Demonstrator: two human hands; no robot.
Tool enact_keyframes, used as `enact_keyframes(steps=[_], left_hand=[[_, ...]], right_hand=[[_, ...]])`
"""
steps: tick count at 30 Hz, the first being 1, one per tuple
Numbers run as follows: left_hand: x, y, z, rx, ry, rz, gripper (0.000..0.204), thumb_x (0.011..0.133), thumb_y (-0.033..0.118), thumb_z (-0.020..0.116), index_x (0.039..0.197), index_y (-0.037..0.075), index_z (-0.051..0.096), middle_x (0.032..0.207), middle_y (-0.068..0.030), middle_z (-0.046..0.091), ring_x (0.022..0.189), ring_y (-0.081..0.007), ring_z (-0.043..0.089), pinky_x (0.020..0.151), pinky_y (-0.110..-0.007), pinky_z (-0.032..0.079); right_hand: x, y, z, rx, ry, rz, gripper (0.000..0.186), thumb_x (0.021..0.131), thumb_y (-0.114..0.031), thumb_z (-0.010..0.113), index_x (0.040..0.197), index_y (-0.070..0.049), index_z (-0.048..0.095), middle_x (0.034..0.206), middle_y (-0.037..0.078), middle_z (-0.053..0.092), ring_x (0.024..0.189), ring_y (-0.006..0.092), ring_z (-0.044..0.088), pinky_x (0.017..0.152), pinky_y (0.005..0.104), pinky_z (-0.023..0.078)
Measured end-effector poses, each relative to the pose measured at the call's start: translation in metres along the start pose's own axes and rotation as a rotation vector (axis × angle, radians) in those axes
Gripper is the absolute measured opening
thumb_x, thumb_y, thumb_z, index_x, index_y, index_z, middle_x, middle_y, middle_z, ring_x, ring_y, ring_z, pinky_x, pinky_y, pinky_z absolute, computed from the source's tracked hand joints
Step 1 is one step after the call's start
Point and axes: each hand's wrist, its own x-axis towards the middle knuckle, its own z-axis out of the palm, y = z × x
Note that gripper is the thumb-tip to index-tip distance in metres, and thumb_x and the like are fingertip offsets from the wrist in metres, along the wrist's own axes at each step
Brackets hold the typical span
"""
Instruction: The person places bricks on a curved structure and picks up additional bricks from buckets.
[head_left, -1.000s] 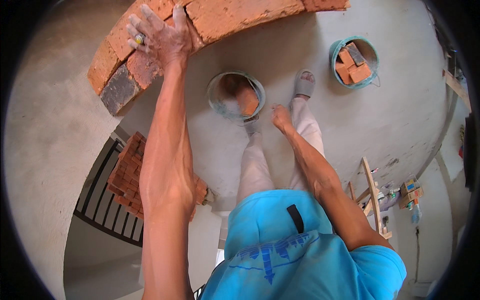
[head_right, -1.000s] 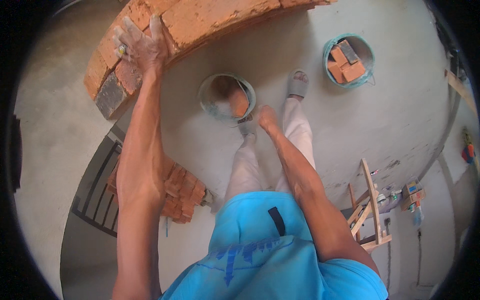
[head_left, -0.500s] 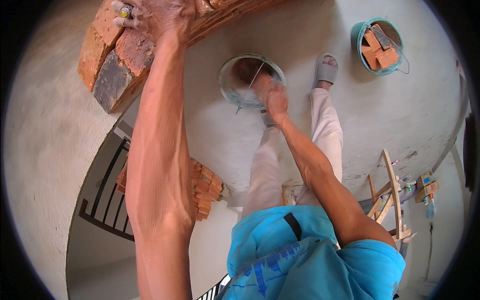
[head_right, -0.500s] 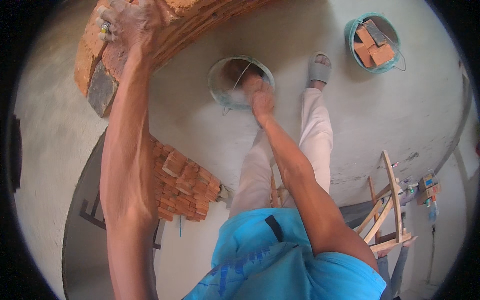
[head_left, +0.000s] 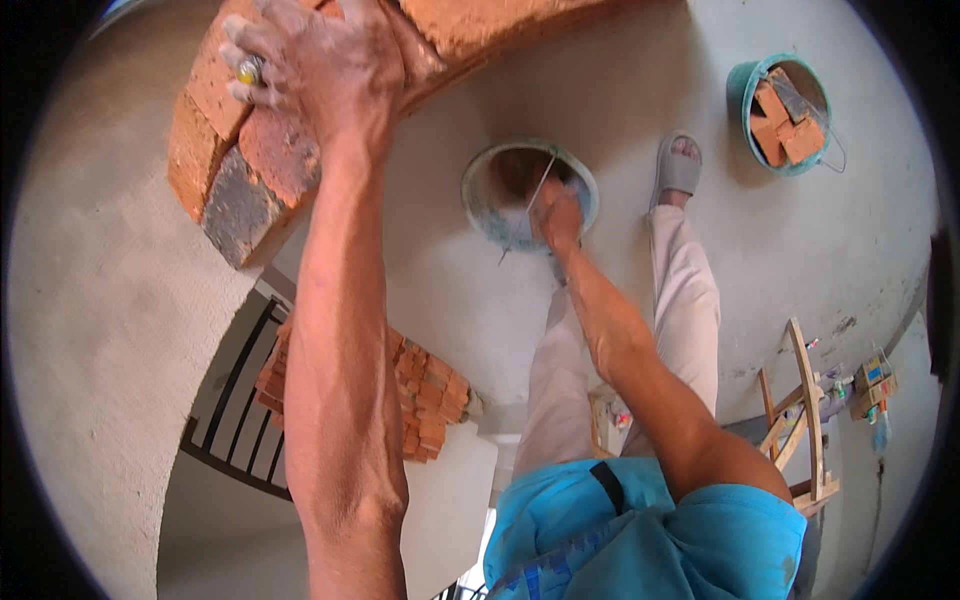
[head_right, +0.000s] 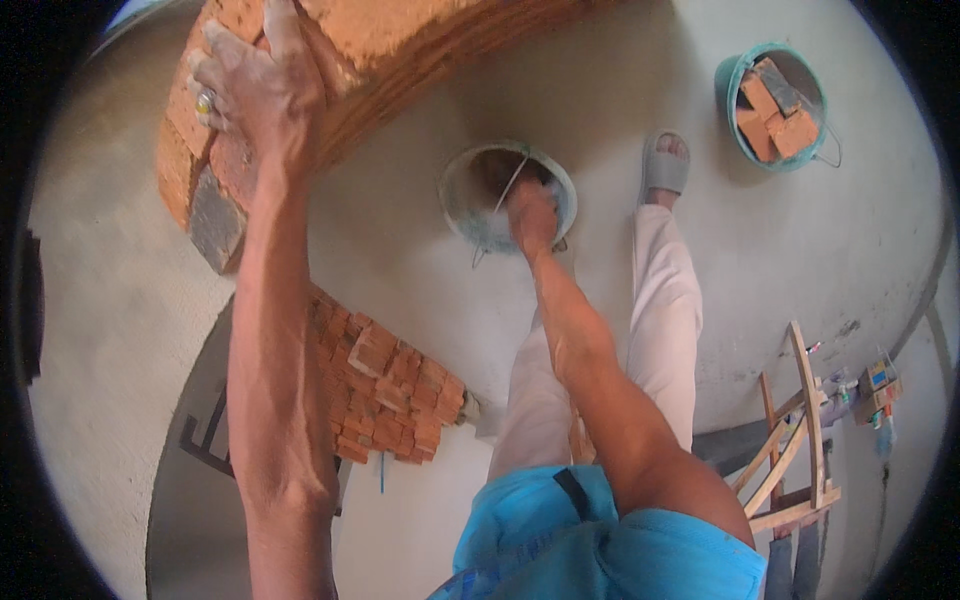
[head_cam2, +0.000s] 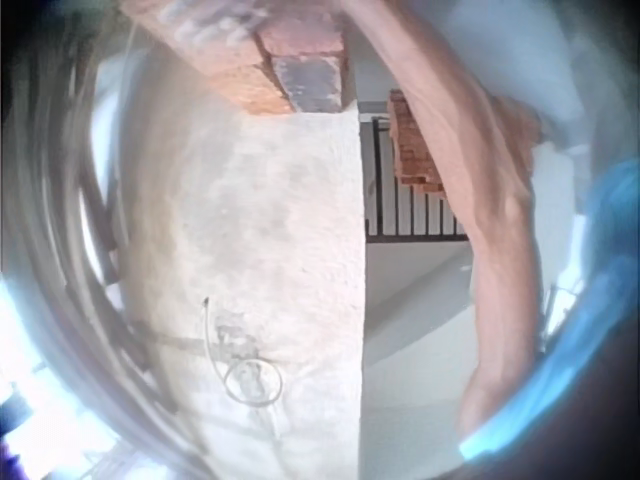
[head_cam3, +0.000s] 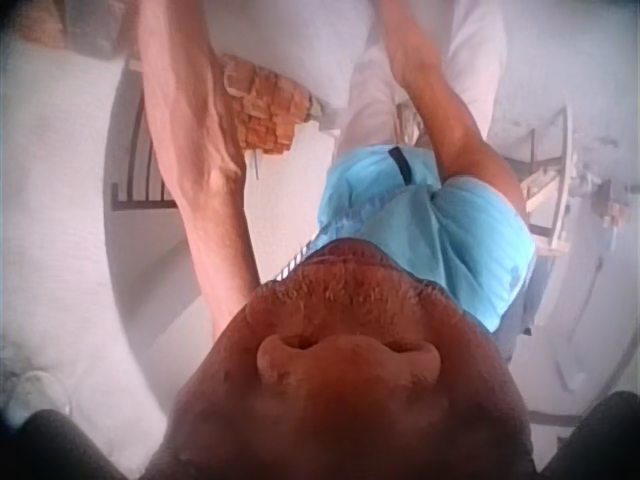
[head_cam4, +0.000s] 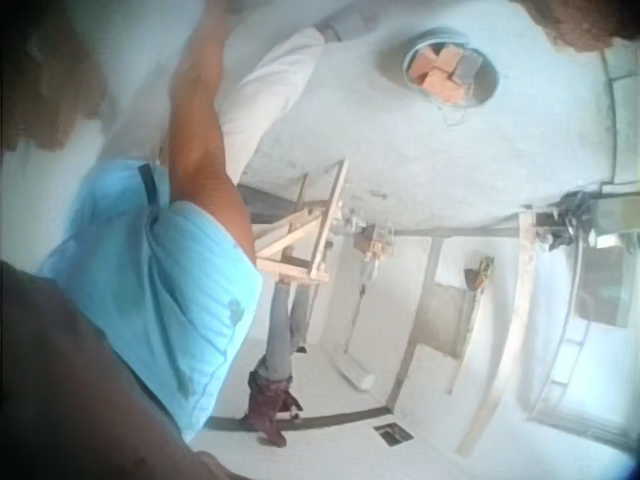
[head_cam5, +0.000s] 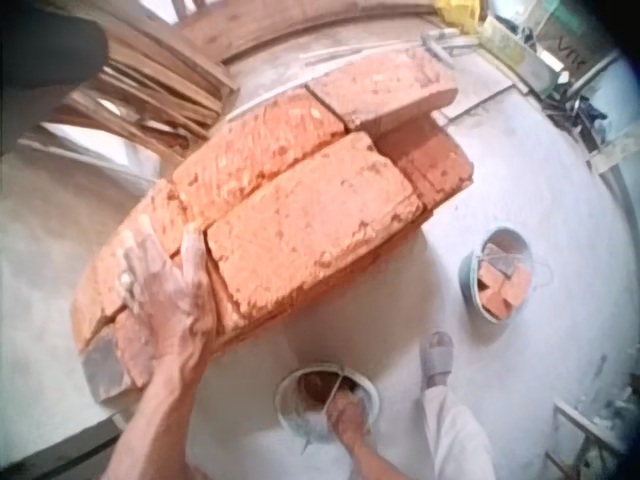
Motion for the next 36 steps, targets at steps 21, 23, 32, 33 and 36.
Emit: enact_keyframes(steps=[21, 23, 32, 33, 36], left_hand=[[0.002, 0.021, -0.008, 0.116, 0.015, -0.102, 0.083, 0.095, 0.057, 0.056, 0.158, 0.008, 0.031, 0.164, -0.0235, 0.024, 0.154, -0.0393, 0.016, 0.123, -0.059, 0.009], [0.001, 0.022, -0.011, 0.107, 0.017, -0.108, 0.083, 0.095, 0.056, 0.056, 0.159, 0.009, 0.031, 0.164, -0.0225, 0.024, 0.154, -0.0392, 0.017, 0.123, -0.059, 0.01], [0.001, 0.017, -0.011, 0.141, 0.025, -0.099, 0.082, 0.095, 0.056, 0.057, 0.159, 0.011, 0.031, 0.164, -0.0209, 0.024, 0.153, -0.0392, 0.019, 0.123, -0.058, 0.012], [0.0, 0.018, -0.012, 0.135, 0.025, -0.094, 0.082, 0.095, 0.056, 0.057, 0.159, 0.01, 0.031, 0.165, -0.0207, 0.024, 0.153, -0.0392, 0.019, 0.123, -0.058, 0.012], [0.002, 0.023, -0.019, 0.109, -0.003, -0.098, 0.082, 0.095, 0.056, 0.057, 0.159, 0.011, 0.031, 0.165, -0.0201, 0.023, 0.153, -0.0389, 0.019, 0.123, -0.057, 0.011]], right_hand=[[-0.134, -0.091, -0.519, 0.231, -0.185, -0.292, 0.069, 0.054, -0.015, 0.074, 0.121, 0.001, 0.067, 0.107, 0.014, 0.071, 0.101, 0.025, 0.067, 0.094, 0.0342, 0.052], [-0.123, -0.108, -0.574, 0.298, -0.205, -0.278, 0.069, 0.054, -0.014, 0.07, 0.122, 0.001, 0.067, 0.107, 0.009, 0.07, 0.101, 0.0191, 0.066, 0.094, 0.0317, 0.052], [-0.009, -0.177, -0.682, 0.261, -0.089, -0.59, 0.079, 0.061, -0.05, 0.066, 0.118, 0.005, 0.068, 0.106, 0.01, 0.069, 0.1, 0.0204, 0.064, 0.092, 0.0355, 0.049], [0.004, -0.182, -0.682, 0.275, -0.099, -0.607, 0.081, 0.062, -0.053, 0.066, 0.118, 0.005, 0.068, 0.105, 0.01, 0.069, 0.1, 0.0205, 0.064, 0.092, 0.0359, 0.049], [0.038, -0.198, -0.673, 0.334, -0.159, -0.626, 0.082, 0.063, -0.056, 0.066, 0.118, 0.005, 0.068, 0.105, 0.011, 0.069, 0.101, 0.0205, 0.063, 0.092, 0.0365, 0.048]])
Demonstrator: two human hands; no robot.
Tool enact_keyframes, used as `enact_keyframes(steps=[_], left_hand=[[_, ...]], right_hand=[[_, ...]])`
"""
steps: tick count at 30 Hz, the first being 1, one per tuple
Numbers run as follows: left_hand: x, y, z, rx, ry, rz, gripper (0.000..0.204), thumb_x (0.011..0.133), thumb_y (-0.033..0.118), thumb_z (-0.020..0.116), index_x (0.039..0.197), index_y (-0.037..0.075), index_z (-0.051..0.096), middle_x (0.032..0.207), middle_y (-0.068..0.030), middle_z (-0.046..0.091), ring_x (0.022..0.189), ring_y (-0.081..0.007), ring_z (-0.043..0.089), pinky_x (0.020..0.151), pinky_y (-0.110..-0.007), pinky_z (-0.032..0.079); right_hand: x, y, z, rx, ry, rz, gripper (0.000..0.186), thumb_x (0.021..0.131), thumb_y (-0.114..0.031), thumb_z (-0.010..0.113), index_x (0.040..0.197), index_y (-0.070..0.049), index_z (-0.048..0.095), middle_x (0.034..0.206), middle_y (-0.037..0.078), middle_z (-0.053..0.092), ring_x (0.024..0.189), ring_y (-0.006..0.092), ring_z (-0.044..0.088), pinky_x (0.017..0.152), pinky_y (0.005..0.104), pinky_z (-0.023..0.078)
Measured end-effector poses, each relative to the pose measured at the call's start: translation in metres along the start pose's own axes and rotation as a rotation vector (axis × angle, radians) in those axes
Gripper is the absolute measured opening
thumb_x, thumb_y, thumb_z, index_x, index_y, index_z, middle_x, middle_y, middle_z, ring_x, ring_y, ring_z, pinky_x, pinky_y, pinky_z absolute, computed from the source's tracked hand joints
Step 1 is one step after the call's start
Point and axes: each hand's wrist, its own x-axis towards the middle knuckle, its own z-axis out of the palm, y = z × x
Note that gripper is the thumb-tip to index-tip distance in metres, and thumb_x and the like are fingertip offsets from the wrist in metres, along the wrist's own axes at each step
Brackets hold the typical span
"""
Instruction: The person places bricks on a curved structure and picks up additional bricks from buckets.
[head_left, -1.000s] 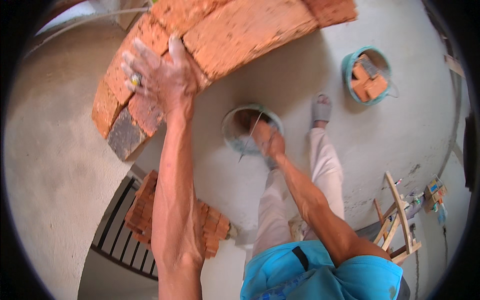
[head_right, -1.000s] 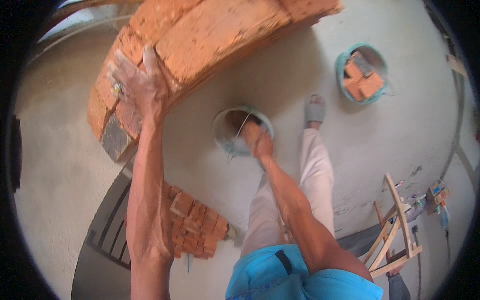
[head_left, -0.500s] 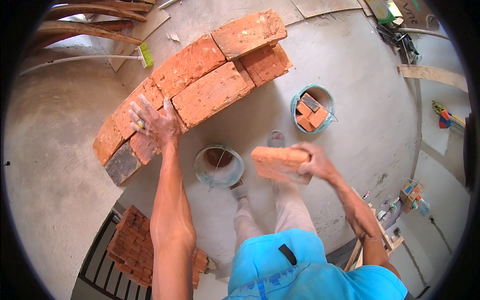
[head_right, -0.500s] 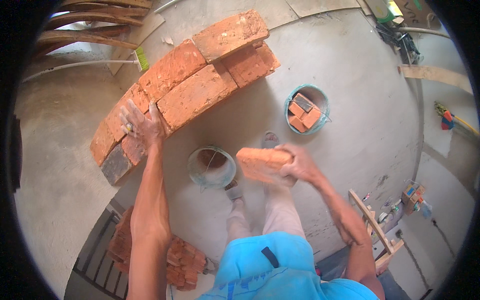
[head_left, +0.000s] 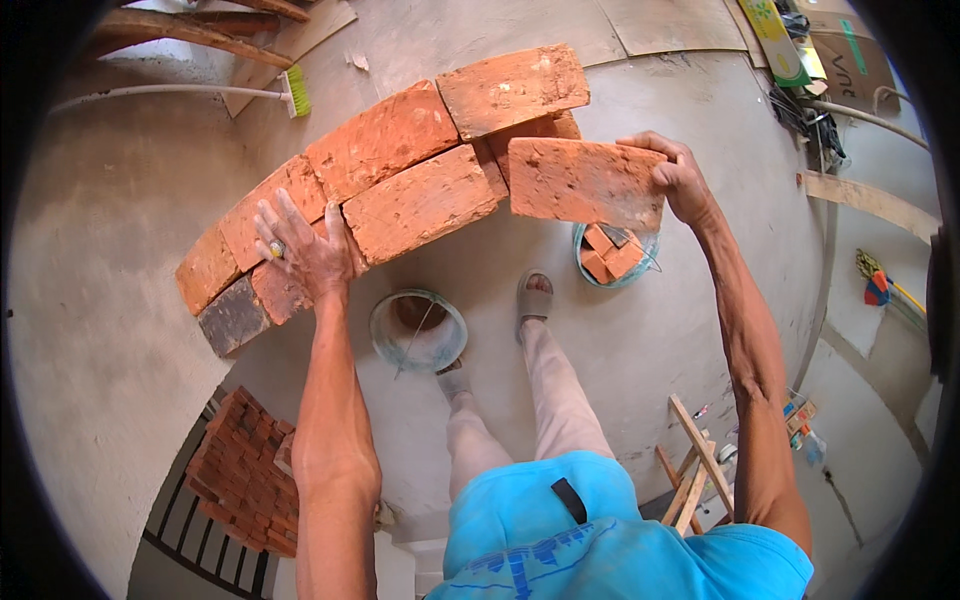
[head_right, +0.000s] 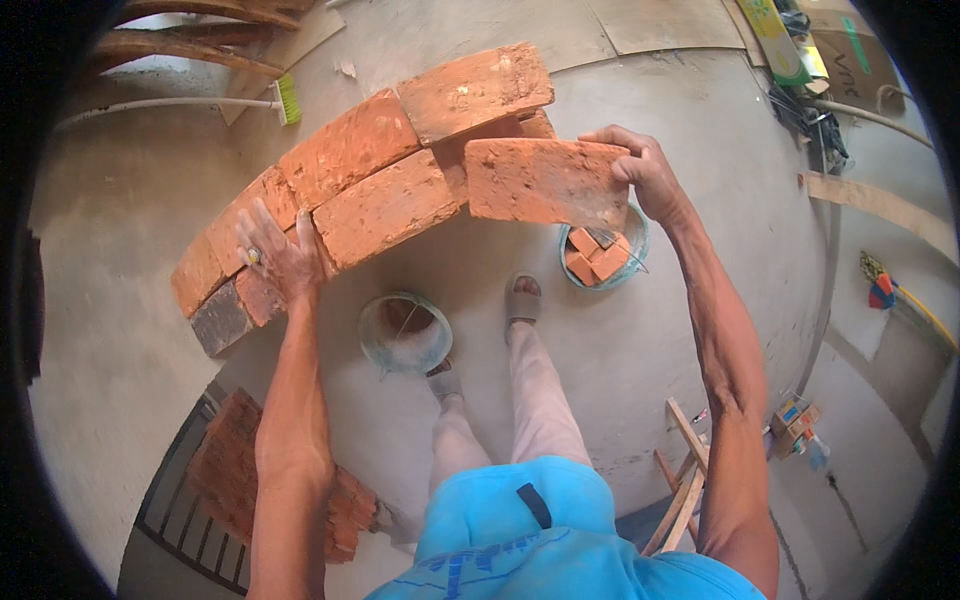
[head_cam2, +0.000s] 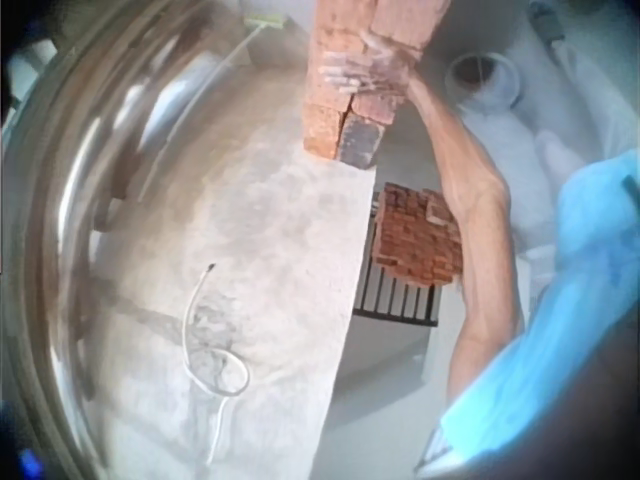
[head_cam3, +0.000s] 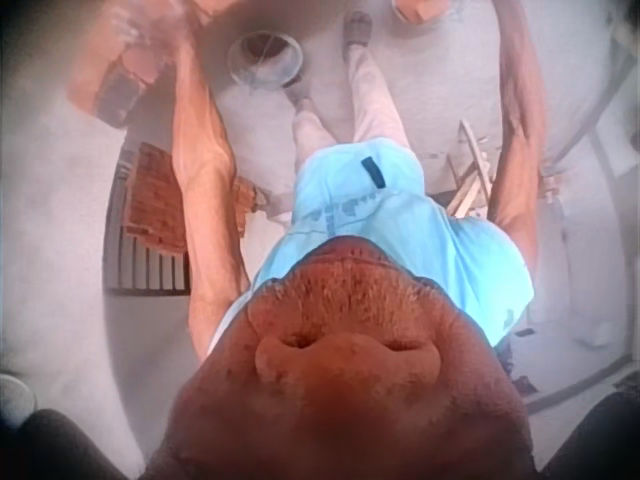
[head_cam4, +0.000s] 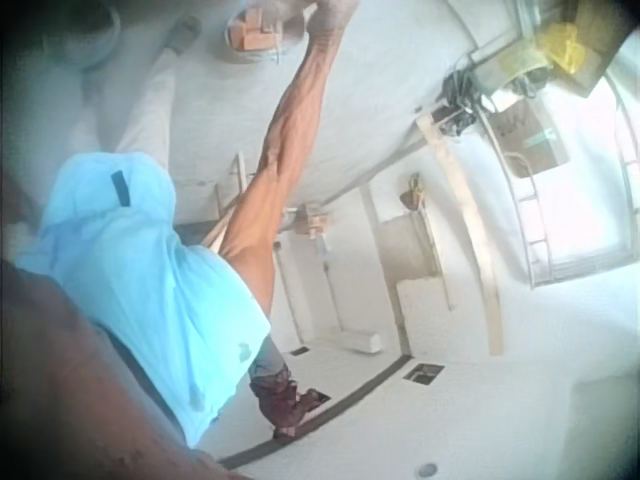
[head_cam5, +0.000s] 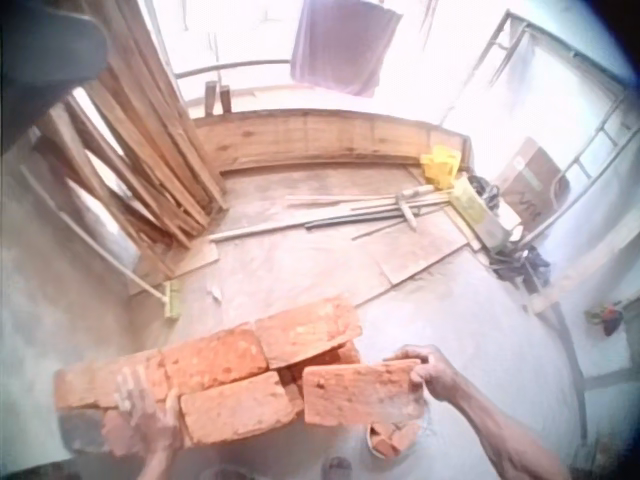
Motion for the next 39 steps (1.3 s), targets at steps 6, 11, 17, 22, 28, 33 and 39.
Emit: enact_keyframes(steps=[6, 11, 17, 22, 28, 33, 39], left_hand=[[0.0, 0.003, -0.001, 0.006, -0.005, -0.005, 0.083, 0.095, 0.055, 0.059, 0.159, 0.011, 0.031, 0.164, -0.0199, 0.025, 0.153, -0.0392, 0.02, 0.123, -0.058, 0.012], [-0.001, 0.0, 0.001, 0.028, 0.022, 0.01, 0.082, 0.094, 0.056, 0.059, 0.158, 0.012, 0.032, 0.163, -0.02, 0.027, 0.152, -0.0397, 0.022, 0.122, -0.059, 0.015], [0.0, 0.0, 0.002, 0.024, 0.031, 0.01, 0.082, 0.094, 0.057, 0.06, 0.158, 0.012, 0.034, 0.163, -0.0201, 0.028, 0.152, -0.0397, 0.023, 0.122, -0.059, 0.015], [0.0, 0.0, 0.002, 0.015, 0.025, 0.009, 0.083, 0.093, 0.057, 0.061, 0.157, 0.012, 0.035, 0.163, -0.0201, 0.028, 0.152, -0.0397, 0.023, 0.122, -0.059, 0.015], [-0.001, -0.003, 0.003, 0.017, 0.035, 0.005, 0.082, 0.093, 0.055, 0.062, 0.157, 0.011, 0.036, 0.163, -0.0202, 0.029, 0.151, -0.0402, 0.024, 0.121, -0.059, 0.016], [0.0, 0.002, 0.001, -0.004, 0.044, 0.013, 0.082, 0.093, 0.054, 0.063, 0.157, 0.011, 0.035, 0.162, -0.0203, 0.03, 0.151, -0.0402, 0.024, 0.121, -0.059, 0.016], [-0.001, 0.002, 0.0, -0.017, 0.032, 0.01, 0.083, 0.093, 0.053, 0.063, 0.158, 0.011, 0.034, 0.164, -0.0206, 0.027, 0.152, -0.0394, 0.023, 0.123, -0.057, 0.014]], right_hand=[[0.057, 0.014, 0.001, 0.106, -0.164, 0.048, 0.077, 0.061, -0.039, 0.064, 0.123, 0.005, 0.064, 0.11, 0.014, 0.068, 0.098, 0.0201, 0.067, 0.09, 0.0328, 0.056], [0.075, 0.026, 0.002, 0.247, -0.144, 0.131, 0.065, 0.069, -0.026, 0.062, 0.127, 0.003, 0.062, 0.108, 0.012, 0.068, 0.095, 0.018, 0.067, 0.087, 0.0305, 0.057], [0.068, 0.051, 0.023, 0.276, 0.199, 0.13, 0.055, 0.084, -0.019, 0.061, 0.135, 0.002, 0.056, 0.113, 0.013, 0.067, 0.099, 0.0173, 0.065, 0.089, 0.0304, 0.055], [0.07, 0.057, 0.021, 0.42, 0.199, 0.115, 0.07, 0.093, -0.039, 0.061, 0.149, -0.002, 0.043, 0.127, 0.019, 0.064, 0.113, 0.0245, 0.065, 0.096, 0.0366, 0.056], [0.072, 0.037, 0.034, 0.45, 0.173, 0.154, 0.082, 0.096, -0.052, 0.054, 0.159, -0.007, 0.029, 0.15, 0.025, 0.045, 0.135, 0.0324, 0.051, 0.104, 0.0402, 0.05], [0.086, 0.04, 0.043, 0.337, 0.206, 0.043, 0.08, 0.099, -0.059, 0.046, 0.16, -0.009, 0.029, 0.151, 0.023, 0.047, 0.137, 0.0288, 0.049, 0.115, 0.04, 0.04], [0.092, 0.042, 0.048, 0.479, 0.219, 0.105, 0.075, 0.102, -0.046, 0.045, 0.161, -0.006, 0.023, 0.156, 0.025, 0.039, 0.143, 0.0305, 0.041, 0.117, 0.0383, 0.034]])
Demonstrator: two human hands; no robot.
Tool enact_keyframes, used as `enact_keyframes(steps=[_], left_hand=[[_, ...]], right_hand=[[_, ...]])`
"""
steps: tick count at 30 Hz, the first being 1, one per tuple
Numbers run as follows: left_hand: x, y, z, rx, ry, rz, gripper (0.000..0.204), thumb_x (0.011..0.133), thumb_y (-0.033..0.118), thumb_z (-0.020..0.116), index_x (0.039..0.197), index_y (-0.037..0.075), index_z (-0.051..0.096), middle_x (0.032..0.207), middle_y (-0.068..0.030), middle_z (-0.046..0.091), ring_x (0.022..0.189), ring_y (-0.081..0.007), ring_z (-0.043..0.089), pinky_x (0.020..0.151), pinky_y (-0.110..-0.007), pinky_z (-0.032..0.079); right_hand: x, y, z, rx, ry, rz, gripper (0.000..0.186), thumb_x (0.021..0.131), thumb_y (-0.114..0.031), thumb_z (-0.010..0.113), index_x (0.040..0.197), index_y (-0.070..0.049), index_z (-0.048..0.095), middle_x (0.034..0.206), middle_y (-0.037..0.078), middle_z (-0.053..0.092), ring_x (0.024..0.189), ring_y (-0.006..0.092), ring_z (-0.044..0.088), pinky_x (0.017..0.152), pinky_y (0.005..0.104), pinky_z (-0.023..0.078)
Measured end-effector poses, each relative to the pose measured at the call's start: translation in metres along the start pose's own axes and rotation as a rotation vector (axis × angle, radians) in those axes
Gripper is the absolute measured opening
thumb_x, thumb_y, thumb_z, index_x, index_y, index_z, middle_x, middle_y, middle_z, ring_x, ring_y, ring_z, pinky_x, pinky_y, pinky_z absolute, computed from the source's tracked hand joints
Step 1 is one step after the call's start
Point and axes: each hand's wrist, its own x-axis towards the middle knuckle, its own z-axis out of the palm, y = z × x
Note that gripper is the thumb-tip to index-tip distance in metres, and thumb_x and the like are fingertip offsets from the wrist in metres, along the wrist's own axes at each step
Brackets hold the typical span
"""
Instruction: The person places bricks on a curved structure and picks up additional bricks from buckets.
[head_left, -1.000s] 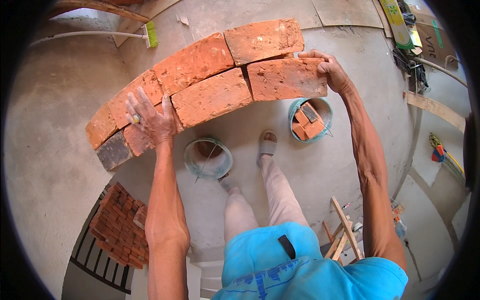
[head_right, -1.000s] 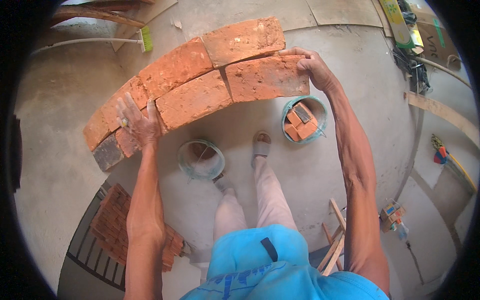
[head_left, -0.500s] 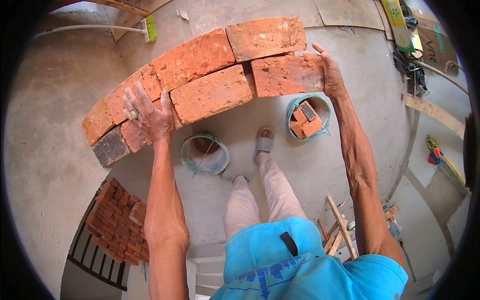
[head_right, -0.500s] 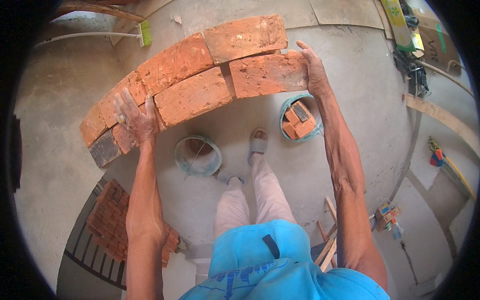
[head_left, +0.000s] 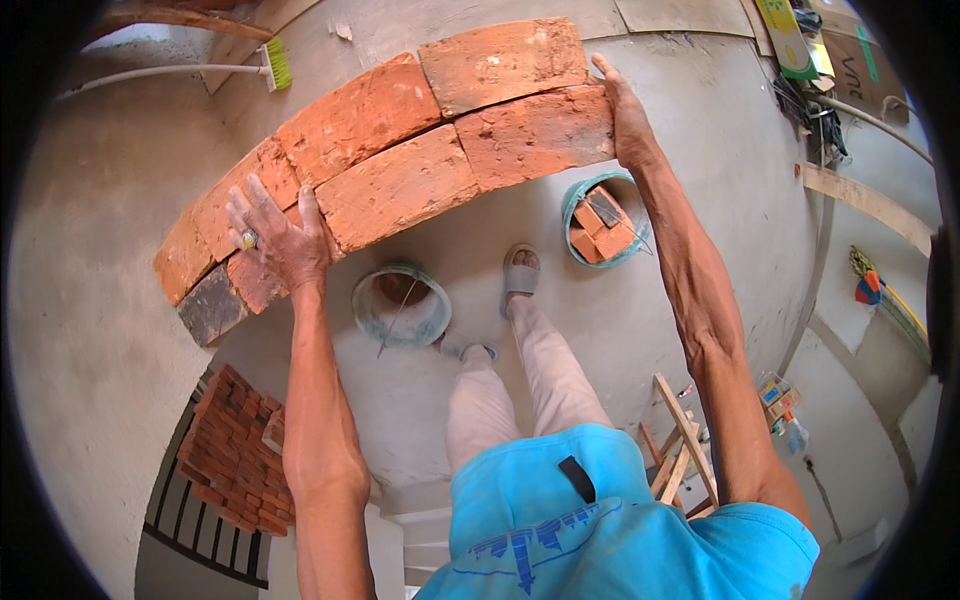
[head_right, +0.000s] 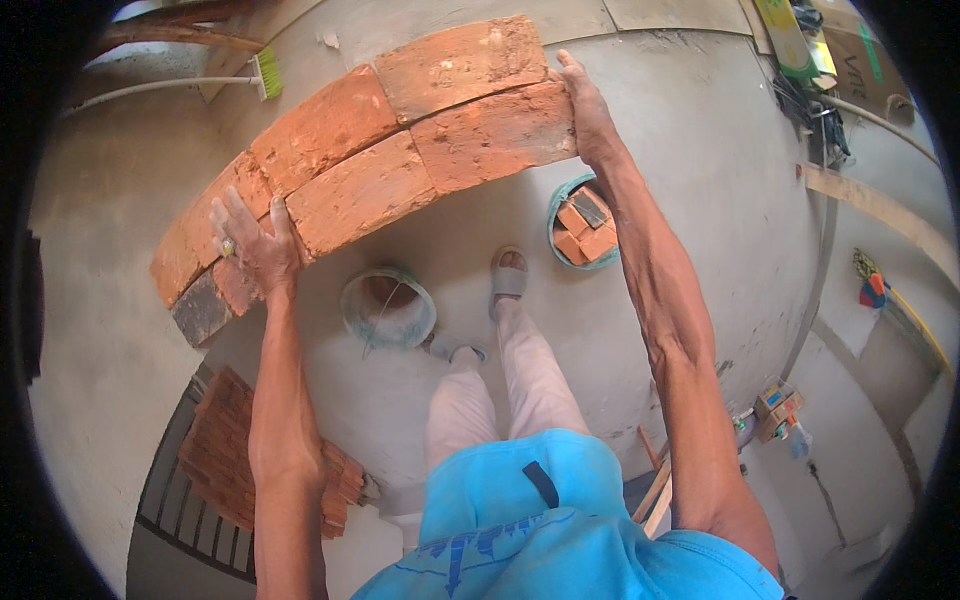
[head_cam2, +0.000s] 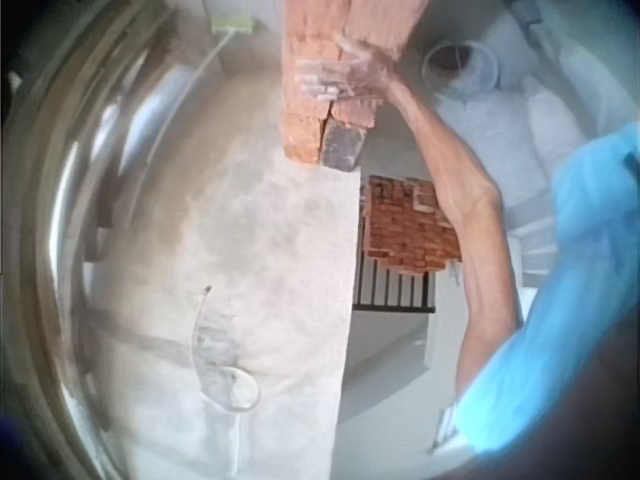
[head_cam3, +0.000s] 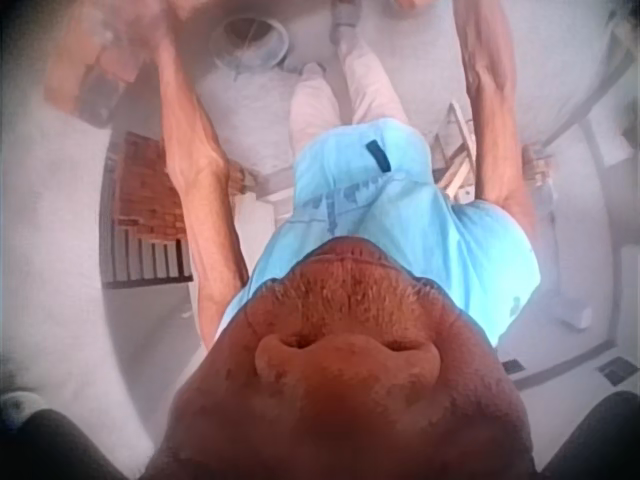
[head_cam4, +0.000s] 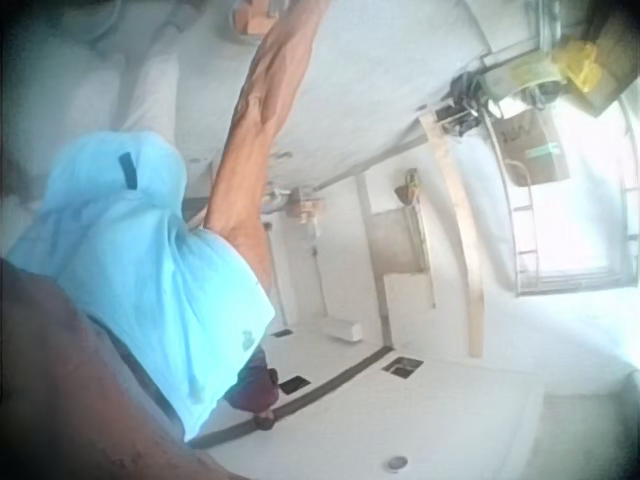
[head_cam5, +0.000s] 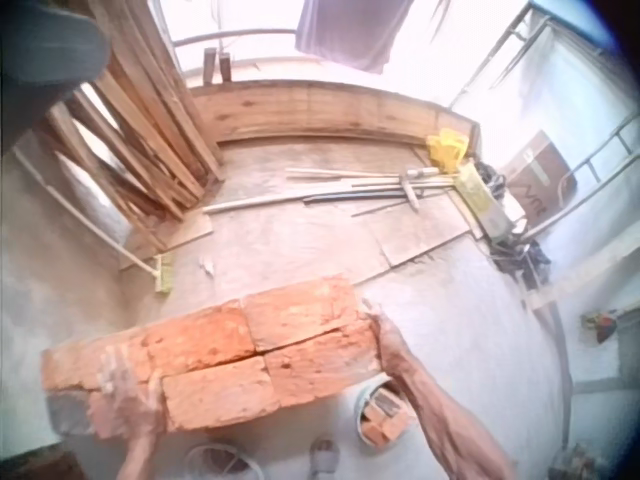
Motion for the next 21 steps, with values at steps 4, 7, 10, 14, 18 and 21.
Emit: enact_keyframes(steps=[4, 7, 10, 14, 18, 21], left_hand=[[0.003, 0.003, -0.002, -0.009, -0.027, -0.014, 0.082, 0.094, 0.052, 0.062, 0.159, 0.011, 0.032, 0.165, -0.0208, 0.026, 0.152, -0.0393, 0.021, 0.123, -0.057, 0.013], [0.002, 0.002, -0.001, -0.008, -0.028, -0.008, 0.083, 0.094, 0.052, 0.061, 0.159, 0.011, 0.031, 0.164, -0.021, 0.026, 0.153, -0.0391, 0.021, 0.123, -0.057, 0.012], [0.0, -0.004, 0.002, 0.004, -0.016, 0.001, 0.083, 0.094, 0.052, 0.061, 0.159, 0.012, 0.031, 0.164, -0.0212, 0.026, 0.153, -0.039, 0.02, 0.123, -0.056, 0.013], [0.002, 0.0, 0.001, -0.005, -0.018, 0.006, 0.083, 0.094, 0.053, 0.061, 0.159, 0.012, 0.031, 0.164, -0.0214, 0.026, 0.153, -0.0388, 0.02, 0.123, -0.056, 0.013], [0.003, 0.007, -0.004, -0.014, -0.011, 0.008, 0.078, 0.096, 0.049, 0.06, 0.157, 0.009, 0.034, 0.162, -0.0241, 0.029, 0.151, -0.0407, 0.023, 0.122, -0.056, 0.014], [0.001, 0.004, -0.007, -0.008, -0.015, 0.008, 0.079, 0.096, 0.05, 0.06, 0.158, 0.01, 0.033, 0.162, -0.0236, 0.028, 0.151, -0.0402, 0.023, 0.122, -0.057, 0.013]], right_hand=[[-0.003, -0.006, -0.001, -0.087, -0.079, -0.017, 0.072, 0.104, -0.052, 0.043, 0.159, -0.008, 0.03, 0.151, 0.021, 0.047, 0.135, 0.0271, 0.051, 0.115, 0.0372, 0.04], [-0.004, -0.004, -0.017, -0.065, -0.148, -0.037, 0.071, 0.105, -0.048, 0.042, 0.16, -0.005, 0.026, 0.153, 0.023, 0.044, 0.139, 0.0274, 0.047, 0.116, 0.0375, 0.036], [-0.016, -0.002, -0.029, -0.13, -0.101, -0.025, 0.074, 0.105, -0.052, 0.042, 0.16, -0.005, 0.027, 0.153, 0.022, 0.044, 0.138, 0.0271, 0.048, 0.116, 0.0387, 0.035], [-0.021, 0.011, -0.022, 0.056, -0.007, -0.055, 0.07, 0.105, -0.05, 0.043, 0.158, -0.005, 0.033, 0.151, 0.019, 0.049, 0.137, 0.0253, 0.049, 0.116, 0.0378, 0.036], [-0.017, 0.006, -0.002, -0.03, -0.033, 0.021, 0.063, 0.105, -0.045, 0.044, 0.154, -0.007, 0.041, 0.146, 0.015, 0.053, 0.134, 0.0236, 0.052, 0.113, 0.0347, 0.04], [-0.017, 0.009, -0.002, -0.049, -0.036, 0.031, 0.059, 0.105, -0.042, 0.044, 0.152, -0.007, 0.044, 0.145, 0.014, 0.055, 0.133, 0.0232, 0.053, 0.111, 0.0339, 0.042]])
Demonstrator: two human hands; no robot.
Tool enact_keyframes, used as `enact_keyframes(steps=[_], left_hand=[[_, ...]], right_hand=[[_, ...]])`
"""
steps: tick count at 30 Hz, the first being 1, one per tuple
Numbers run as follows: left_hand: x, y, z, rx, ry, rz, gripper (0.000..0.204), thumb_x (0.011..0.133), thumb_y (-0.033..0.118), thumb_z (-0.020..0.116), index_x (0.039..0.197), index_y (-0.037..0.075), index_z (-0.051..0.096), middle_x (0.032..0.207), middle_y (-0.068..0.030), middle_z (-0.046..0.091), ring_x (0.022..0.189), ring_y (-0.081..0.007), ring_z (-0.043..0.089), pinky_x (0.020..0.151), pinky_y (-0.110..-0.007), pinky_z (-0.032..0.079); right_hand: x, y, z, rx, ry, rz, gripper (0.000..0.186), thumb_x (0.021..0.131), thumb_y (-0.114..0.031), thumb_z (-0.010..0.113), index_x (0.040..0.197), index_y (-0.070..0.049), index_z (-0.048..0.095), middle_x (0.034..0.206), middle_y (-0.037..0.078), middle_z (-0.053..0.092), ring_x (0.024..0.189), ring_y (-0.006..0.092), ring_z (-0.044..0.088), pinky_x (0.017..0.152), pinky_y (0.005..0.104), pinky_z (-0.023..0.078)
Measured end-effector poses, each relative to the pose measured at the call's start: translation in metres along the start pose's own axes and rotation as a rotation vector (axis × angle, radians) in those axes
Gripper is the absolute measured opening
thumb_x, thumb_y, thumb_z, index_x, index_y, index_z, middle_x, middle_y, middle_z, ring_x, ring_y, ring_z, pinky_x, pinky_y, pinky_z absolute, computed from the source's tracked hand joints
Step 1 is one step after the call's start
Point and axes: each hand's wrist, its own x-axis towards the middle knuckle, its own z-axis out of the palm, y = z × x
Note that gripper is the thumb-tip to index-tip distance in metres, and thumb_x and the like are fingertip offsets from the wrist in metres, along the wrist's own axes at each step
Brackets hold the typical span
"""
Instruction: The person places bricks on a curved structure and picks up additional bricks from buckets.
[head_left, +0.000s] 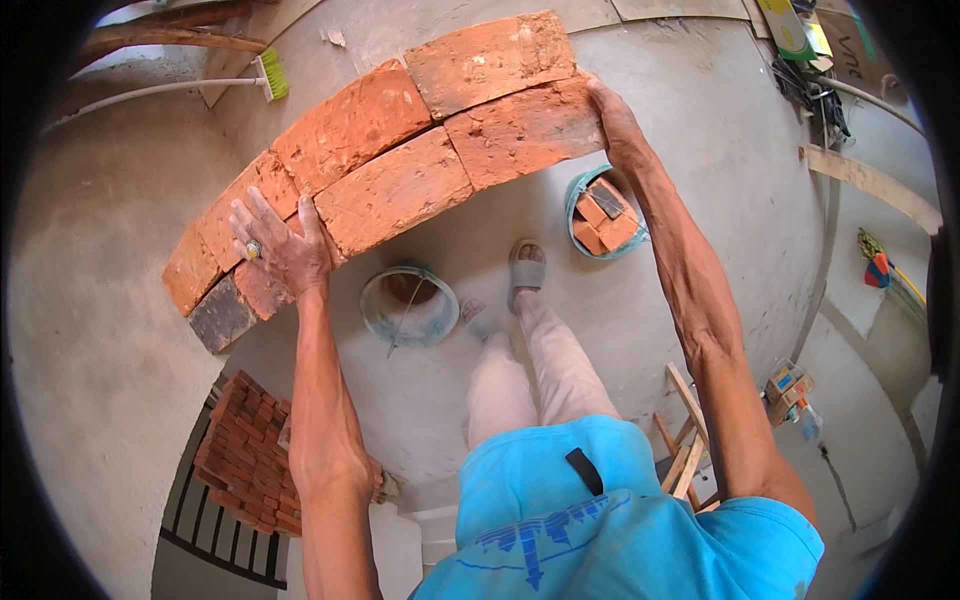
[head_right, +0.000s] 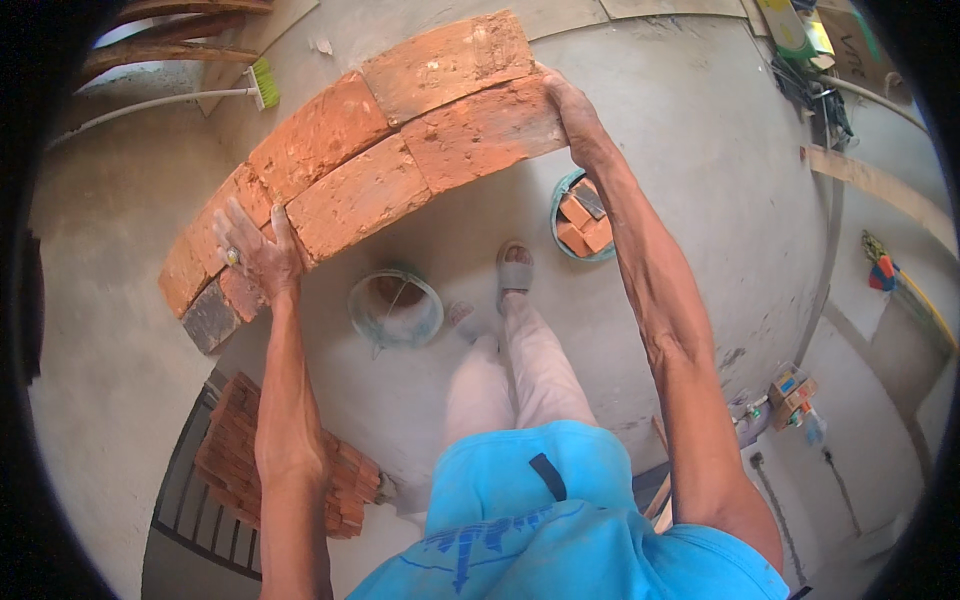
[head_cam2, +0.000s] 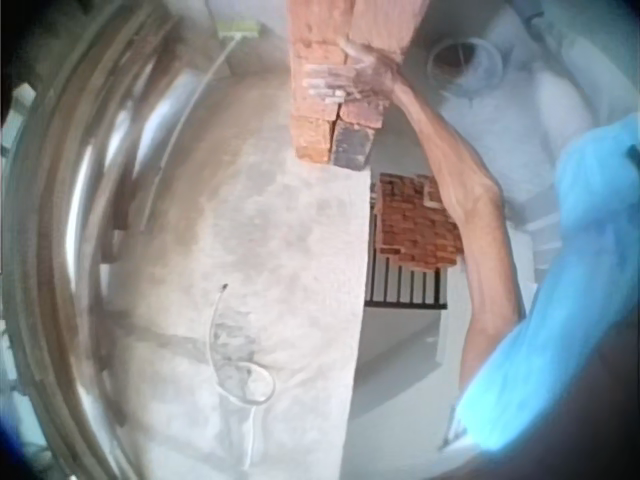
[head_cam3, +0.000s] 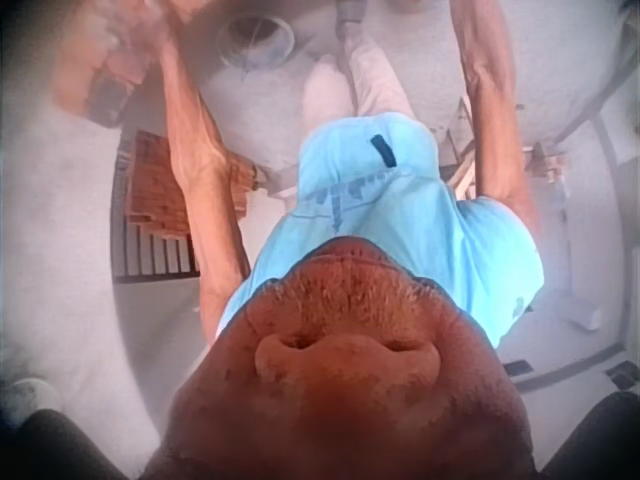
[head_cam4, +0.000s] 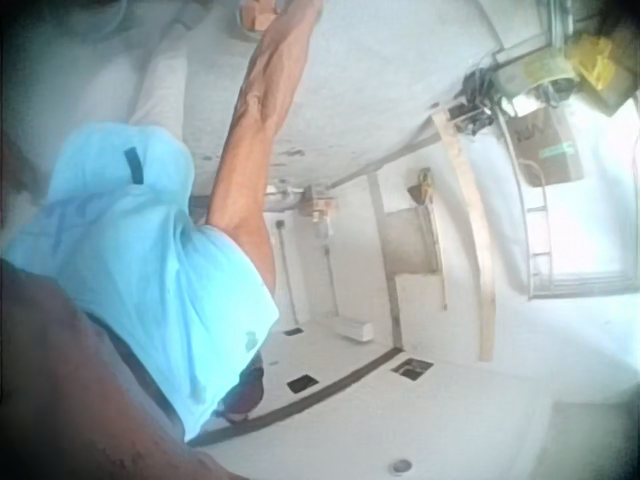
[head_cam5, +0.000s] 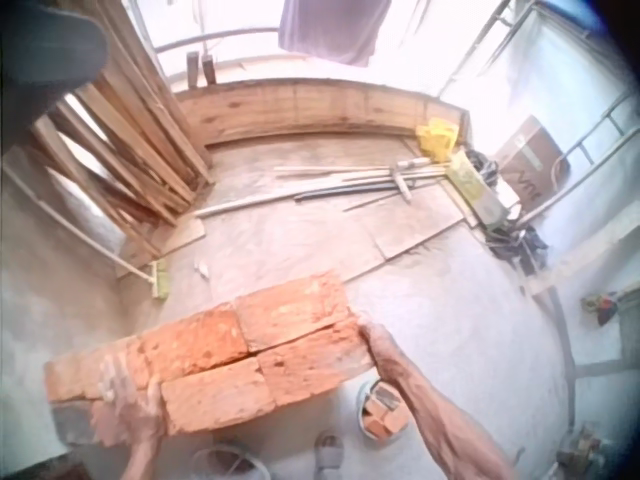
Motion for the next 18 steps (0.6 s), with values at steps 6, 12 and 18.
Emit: enact_keyframes(steps=[6, 12, 18], left_hand=[[0.003, 0.0, 0.003, -0.029, -0.033, -0.035, 0.083, 0.094, 0.053, 0.06, 0.16, 0.013, 0.031, 0.165, -0.0207, 0.024, 0.154, -0.0368, 0.017, 0.124, -0.055, 0.01], [0.004, -0.001, 0.004, -0.024, -0.033, -0.032, 0.083, 0.094, 0.053, 0.06, 0.16, 0.013, 0.03, 0.166, -0.0202, 0.023, 0.155, -0.0366, 0.017, 0.124, -0.056, 0.01], [0.0, -0.002, 0.004, -0.017, -0.048, -0.015, 0.083, 0.095, 0.051, 0.06, 0.161, 0.013, 0.026, 0.168, -0.0192, 0.017, 0.155, -0.0369, 0.013, 0.124, -0.057, 0.009]], right_hand=[[-0.004, 0.0, -0.01, 0.115, 0.012, -0.003, 0.058, 0.106, -0.042, 0.043, 0.15, -0.004, 0.046, 0.142, 0.013, 0.057, 0.134, 0.0211, 0.051, 0.112, 0.0333, 0.042], [-0.026, 0.009, -0.01, 0.079, 0.055, 0.009, 0.058, 0.106, -0.042, 0.043, 0.147, -0.002, 0.049, 0.141, 0.01, 0.059, 0.132, 0.0202, 0.053, 0.109, 0.0352, 0.042], [-0.041, 0.02, -0.005, 0.22, 0.219, 0.059, 0.061, 0.103, -0.045, 0.043, 0.147, -0.002, 0.049, 0.138, 0.013, 0.061, 0.125, 0.0227, 0.058, 0.105, 0.0398, 0.045]])
